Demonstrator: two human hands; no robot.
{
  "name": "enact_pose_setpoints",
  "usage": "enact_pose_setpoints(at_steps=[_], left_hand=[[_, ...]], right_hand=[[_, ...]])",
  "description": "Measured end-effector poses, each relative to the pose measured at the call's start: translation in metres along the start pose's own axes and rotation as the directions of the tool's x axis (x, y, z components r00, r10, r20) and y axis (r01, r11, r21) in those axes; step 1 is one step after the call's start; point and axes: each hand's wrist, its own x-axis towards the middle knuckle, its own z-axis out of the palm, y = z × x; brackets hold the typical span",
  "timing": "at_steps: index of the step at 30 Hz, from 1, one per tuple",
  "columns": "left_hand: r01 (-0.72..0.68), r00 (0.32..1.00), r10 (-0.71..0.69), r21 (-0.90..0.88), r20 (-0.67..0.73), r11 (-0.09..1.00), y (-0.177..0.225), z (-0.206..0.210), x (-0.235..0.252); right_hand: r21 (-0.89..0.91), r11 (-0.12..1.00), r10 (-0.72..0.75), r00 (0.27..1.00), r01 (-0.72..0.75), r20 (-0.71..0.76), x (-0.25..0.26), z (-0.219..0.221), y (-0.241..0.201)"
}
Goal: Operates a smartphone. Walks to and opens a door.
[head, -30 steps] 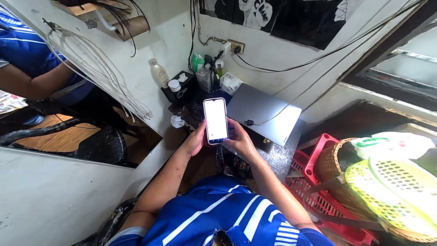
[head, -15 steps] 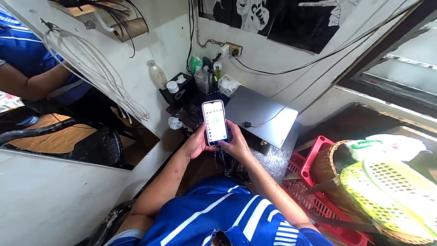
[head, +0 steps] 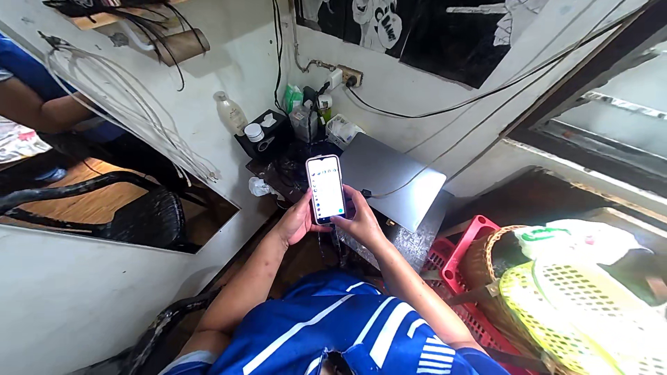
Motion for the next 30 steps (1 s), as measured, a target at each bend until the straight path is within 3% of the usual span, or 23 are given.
enact_pose_setpoints(at_steps=[8,13,22,30], left_hand=[[-0.008,1.0,0.008,-0.019,-0.011,1.0,-0.013,0.02,0.001],[-0.029,1.0,0.029,-0.026,-0.003,0.999,-0.018,0.03,-0.001],[-0.02,0.999,0.019,0.024,0.037,1.0,-0.029,0.043,0.001],[-0.009,0.999,0.006,0.086,0.037,0.996,-0.037,0.058,0.006]], right_hand=[[0.03,0.999,0.029,0.998,-0.03,0.053,-0.01,-0.022,0.007],[0.034,0.999,-0.007,1.0,0.006,0.02,-0.011,-0.034,0.009],[0.216,0.976,-0.022,0.997,0.038,-0.075,-0.01,-0.05,0.007],[0.262,0.965,0.012,0.997,0.008,-0.075,-0.015,-0.064,0.015]])
